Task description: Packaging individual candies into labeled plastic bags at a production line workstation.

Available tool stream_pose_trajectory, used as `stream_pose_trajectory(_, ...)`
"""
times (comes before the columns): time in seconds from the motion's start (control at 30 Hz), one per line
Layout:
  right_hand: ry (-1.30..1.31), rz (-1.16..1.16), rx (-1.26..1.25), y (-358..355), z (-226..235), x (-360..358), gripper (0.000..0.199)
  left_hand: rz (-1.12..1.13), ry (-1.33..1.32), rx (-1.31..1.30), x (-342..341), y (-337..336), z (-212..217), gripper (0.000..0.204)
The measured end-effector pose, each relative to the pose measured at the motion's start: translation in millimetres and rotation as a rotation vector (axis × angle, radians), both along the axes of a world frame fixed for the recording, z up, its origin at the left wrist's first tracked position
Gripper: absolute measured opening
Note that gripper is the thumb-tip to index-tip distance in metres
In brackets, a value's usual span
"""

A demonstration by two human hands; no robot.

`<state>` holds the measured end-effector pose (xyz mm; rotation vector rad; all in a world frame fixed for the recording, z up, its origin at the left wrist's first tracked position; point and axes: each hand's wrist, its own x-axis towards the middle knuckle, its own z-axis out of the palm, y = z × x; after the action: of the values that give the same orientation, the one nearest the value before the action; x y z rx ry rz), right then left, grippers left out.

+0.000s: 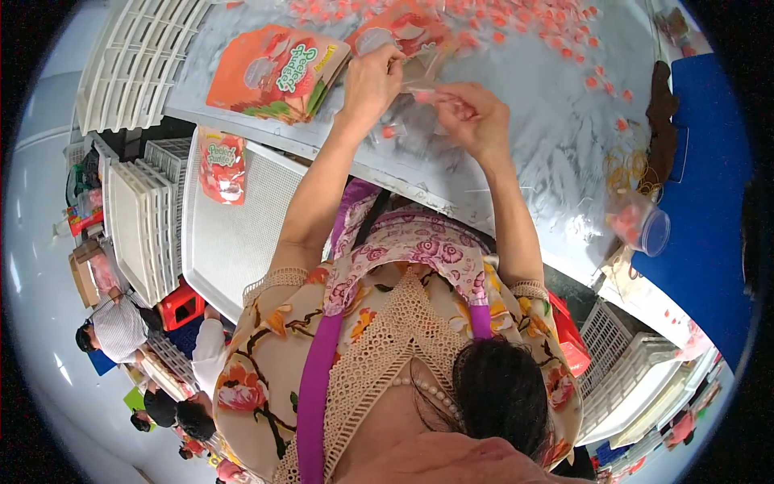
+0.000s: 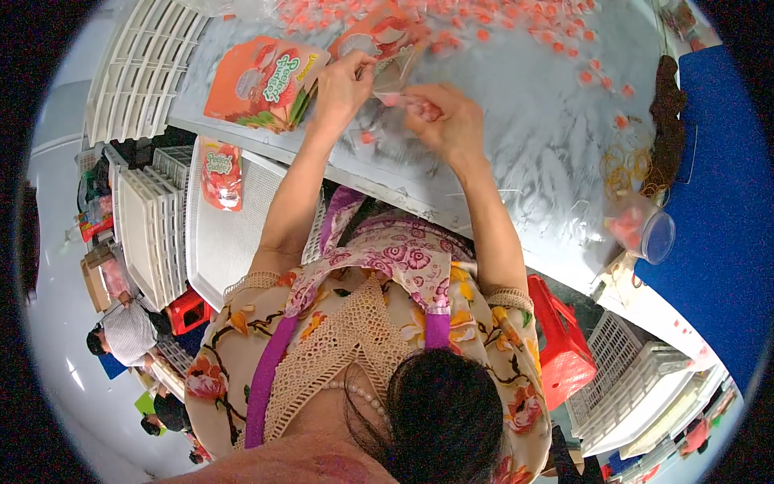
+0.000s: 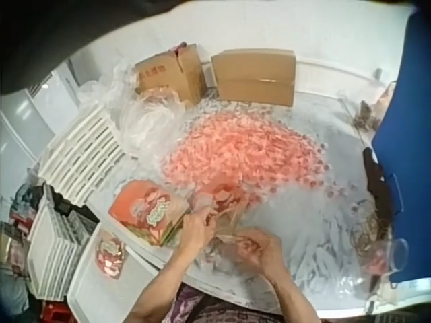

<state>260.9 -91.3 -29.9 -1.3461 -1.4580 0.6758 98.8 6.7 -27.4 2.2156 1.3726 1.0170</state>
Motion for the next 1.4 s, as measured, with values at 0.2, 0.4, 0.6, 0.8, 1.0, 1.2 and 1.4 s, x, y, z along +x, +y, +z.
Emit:
stream_pose_trajectory(0.2, 0.46, -0.076, -0.063, 23, 21, -21, 0.023, -0.101, 0.093, 0.024, 8, -9, 16, 0.02)
stream_pose_trajectory(0.4, 0.444, -0.111, -0.144, 32, -12, -20, 0.023, -0.007, -0.105, -0.162, 5, -6, 2, 0.011)
stream_pose_trajectory(0.6, -0.205, -0.254, -0.001, 32, -20, -16, 0.02, -0.014, -0.085, -0.086, 21, -20, -2, 0.012)
stream_pose_trajectory(0.8, -0.193, -0.266, -0.293, 40, -16, -11, 0.019, -0.08, -0.067, 0.083, 35, -40, 4, 0.013)
stream_pose_trajectory(1.0, 1.215, -0.127, -0.612, 48, -5, -9, 0.007, -0.061, -0.015, 0.157, 43, -48, 9, 0.015)
stream_pose_trajectory(1.2, 1.639, -0.155, -0.447, 36, 33, -21, 0.013, -0.024, 0.033, 0.216, 47, -49, 11, 0.014)
stream_pose_trajectory(1.4, 1.701, -0.02, -0.188, 31, 13, -20, 0.008, 0.002, -0.064, 0.193, 43, -44, 1, 0.012)
